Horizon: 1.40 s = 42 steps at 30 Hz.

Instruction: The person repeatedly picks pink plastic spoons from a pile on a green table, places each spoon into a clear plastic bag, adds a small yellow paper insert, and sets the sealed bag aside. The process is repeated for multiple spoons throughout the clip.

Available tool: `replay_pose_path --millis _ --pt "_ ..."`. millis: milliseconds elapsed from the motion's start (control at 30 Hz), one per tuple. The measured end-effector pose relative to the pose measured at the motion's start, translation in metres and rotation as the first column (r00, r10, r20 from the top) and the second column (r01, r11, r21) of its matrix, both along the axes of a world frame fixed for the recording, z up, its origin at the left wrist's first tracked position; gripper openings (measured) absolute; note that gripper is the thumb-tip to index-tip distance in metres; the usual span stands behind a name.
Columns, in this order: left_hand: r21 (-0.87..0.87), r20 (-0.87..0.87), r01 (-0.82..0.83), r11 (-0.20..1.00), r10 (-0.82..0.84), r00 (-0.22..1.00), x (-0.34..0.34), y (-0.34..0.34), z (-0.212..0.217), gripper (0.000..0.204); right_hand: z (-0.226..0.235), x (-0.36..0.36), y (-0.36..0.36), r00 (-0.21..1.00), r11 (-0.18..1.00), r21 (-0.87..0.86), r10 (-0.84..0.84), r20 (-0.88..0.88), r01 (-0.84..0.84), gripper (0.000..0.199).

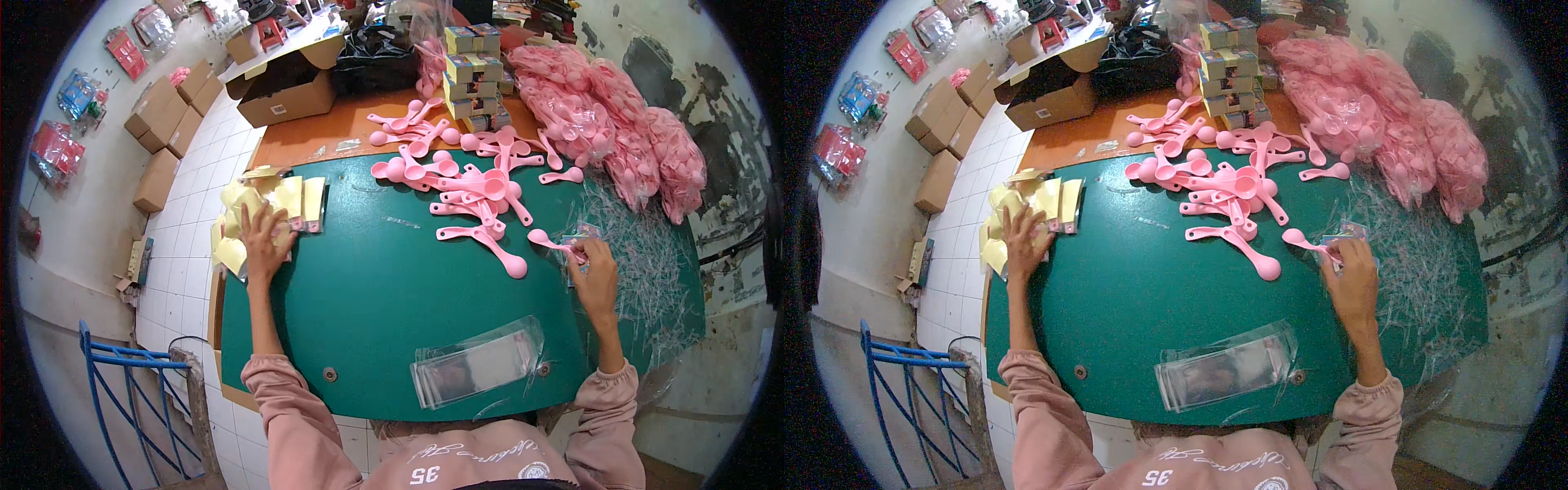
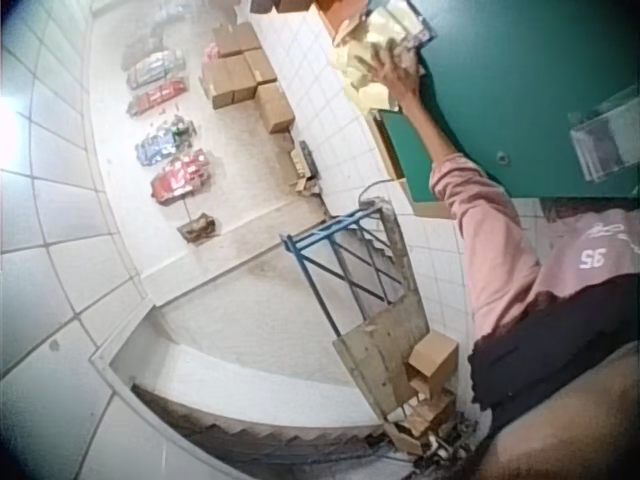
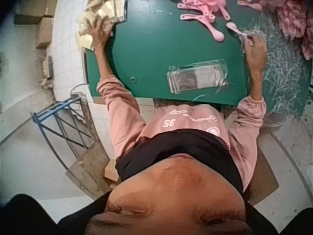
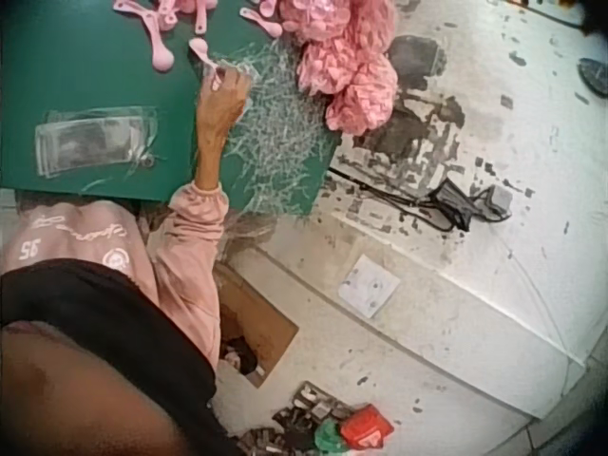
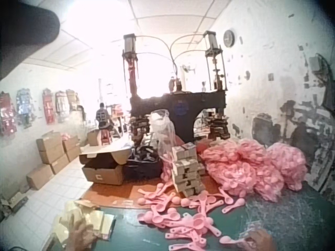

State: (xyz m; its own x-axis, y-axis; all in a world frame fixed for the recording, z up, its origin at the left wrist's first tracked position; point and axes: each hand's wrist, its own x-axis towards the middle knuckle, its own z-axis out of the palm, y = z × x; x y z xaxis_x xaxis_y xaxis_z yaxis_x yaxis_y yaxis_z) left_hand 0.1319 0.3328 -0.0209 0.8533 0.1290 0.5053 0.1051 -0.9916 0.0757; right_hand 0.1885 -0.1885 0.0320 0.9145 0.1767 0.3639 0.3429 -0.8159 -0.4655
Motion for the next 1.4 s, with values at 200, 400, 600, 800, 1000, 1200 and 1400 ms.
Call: replay_pose_path --millis 200,400,600,800,1000,1200,1400 --pt "0.013 0.084 -0.002 1.000 0.001 0.996 0.009 0.047 -0.005 0.037 0.001 -0.005 -0.011 0.999 0.999 -0.036 -0.038 -0.027 0.037 0.013" --pt "-0.098 0.140 -0.111 0.989 0.124 0.982 0.014 0.095 -0.009 0.035 0.000 -0.009 -0.021 0.997 0.997 -0.023 -0.070 -0.011 0.070 0.013" --pt "-0.758 -0.204 -0.299 0.580 0.225 0.953 0.010 0.128 -0.018 0.042 -0.003 -0.007 -0.030 0.995 0.995 -0.038 -0.089 0.046 0.091 0.012" --pt "-0.520 -0.020 -0.231 0.822 0.259 0.966 0.013 0.122 0.000 0.052 0.005 -0.007 -0.028 0.993 0.992 -0.041 -0.115 0.027 0.116 0.012" --pt "-0.009 -0.603 -0.041 0.999 0.027 0.797 0.032 -0.031 0.020 0.049 0.009 -0.008 -0.028 0.971 0.974 0.099 -0.214 0.109 0.204 0.009" --pt "-0.011 -0.471 -0.497 0.868 0.433 0.768 0.025 0.057 -0.002 0.052 0.026 -0.021 -0.029 0.956 0.929 0.262 -0.285 0.064 0.260 0.010" --pt "-0.082 -0.140 -0.378 0.922 0.365 0.920 0.027 -0.024 0.033 0.043 0.019 -0.032 -0.026 0.984 0.917 0.361 -0.174 -0.024 0.171 0.012"
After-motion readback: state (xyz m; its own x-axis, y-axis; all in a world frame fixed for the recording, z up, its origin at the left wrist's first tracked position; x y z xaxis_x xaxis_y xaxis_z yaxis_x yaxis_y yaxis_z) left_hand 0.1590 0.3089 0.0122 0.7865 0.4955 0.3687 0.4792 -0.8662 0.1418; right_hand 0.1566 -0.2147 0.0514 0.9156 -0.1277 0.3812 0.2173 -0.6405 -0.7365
